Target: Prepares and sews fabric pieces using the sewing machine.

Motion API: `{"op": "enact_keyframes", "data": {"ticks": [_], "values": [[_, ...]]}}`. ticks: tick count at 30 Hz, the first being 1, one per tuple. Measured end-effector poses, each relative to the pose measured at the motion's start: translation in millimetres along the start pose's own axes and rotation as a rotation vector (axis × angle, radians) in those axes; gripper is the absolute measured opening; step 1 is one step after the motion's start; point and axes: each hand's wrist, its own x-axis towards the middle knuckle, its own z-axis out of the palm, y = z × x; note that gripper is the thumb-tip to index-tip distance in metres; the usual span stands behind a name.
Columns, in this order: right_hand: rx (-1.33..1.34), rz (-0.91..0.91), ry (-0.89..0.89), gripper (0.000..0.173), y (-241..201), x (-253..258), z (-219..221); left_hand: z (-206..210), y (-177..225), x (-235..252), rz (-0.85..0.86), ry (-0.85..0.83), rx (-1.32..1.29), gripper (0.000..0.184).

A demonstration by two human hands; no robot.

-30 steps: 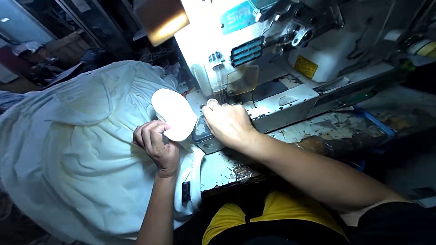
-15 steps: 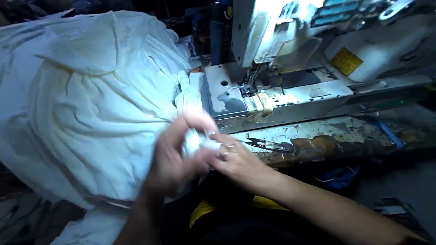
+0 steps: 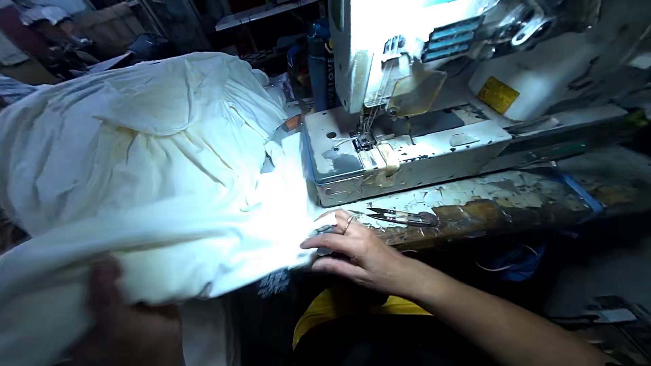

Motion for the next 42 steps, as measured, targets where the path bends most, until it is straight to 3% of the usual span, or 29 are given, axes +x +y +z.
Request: {"op": "enact_keyframes", "data": {"ticks": [2,3,4,6,8,10,12,13,15,16,19,21,25,27,30,31,33,35,37,39,42], "values": [[0.765,0.275,-0.09,0.057,-7,-9,7,-8,-6,-34,0.194,-0.463,0.572,0.031],[1.164,0.402,-0.058,0.058,-5,-16,7,-14,-18,-42,0.279,-0.703,0.738,0.032],[1.424,0.506,0.027,0.044,-2,-29,6,-18,-28,-44,0.297,-0.94,0.798,0.037],[1.471,0.688,0.312,0.021,-1,-67,3,-31,-38,-42,0.297,-1.165,0.791,0.06],[1.315,0.937,0.47,0.023,-5,-95,-1,-36,-29,-42,0.288,-1.149,0.747,0.059],[1.175,0.953,0.587,0.023,-4,-123,-5,-26,-20,-44,0.292,-1.019,0.67,0.044],[1.226,1.017,0.689,0.033,-24,-118,-28,-9,-13,-47,0.281,-0.869,0.551,0.03],[1.335,0.95,0.672,0.04,-17,-119,-35,1,-10,-50,0.25,-0.815,0.458,0.025],[1.25,0.915,0.509,0.054,-8,-117,-52,26,-3,-64,0.13,-0.784,0.232,0.016],[1.143,0.932,0.472,0.054,-9,-118,-58,41,0,-75,0.048,-0.801,0.107,0.014],[0.751,0.825,0.402,0.033,-16,-129,-62,84,5,-112,-0.124,-0.929,-0.148,0.021],[0.492,0.691,0.359,0.024,-13,-133,-60,110,3,-126,-0.011,-0.962,-0.121,0.023],[0.595,0.72,0.314,0.03,-12,-133,-58,129,-18,-132,0.38,-1.11,0.454,0.037],[0.588,0.792,0.289,0.024,-8,-133,-56,118,-24,-141,0.416,-1.229,0.542,0.019],[0.494,0.83,0.321,0.018,-3,-139,-48,94,-3,-151,0.36,-1.49,0.402,0.015],[0.497,0.827,0.336,0.02,-3,-142,-48,92,3,-151,0.341,-1.496,0.362,0.017],[0.569,0.853,0.349,0.026,-6,-145,-51,100,1,-140,0.38,-1.327,0.43,0.028],[0.632,0.889,0.332,0.029,-9,-144,-55,116,-25,-129,0.528,-1.148,0.579,0.036],[0.577,0.888,0.304,0.03,-8,-140,-54,121,-46,-131,0.598,-1.118,0.586,0.02],[0.418,0.873,0.282,0.028,-3,-139,-50,112,-35,-141,0.615,-1.231,0.521,0.016],[0.24,0.868,0.283,0.022,2,-147,-42,86,-11,-151,0.428,-1.573,0.241,0.016]]}}
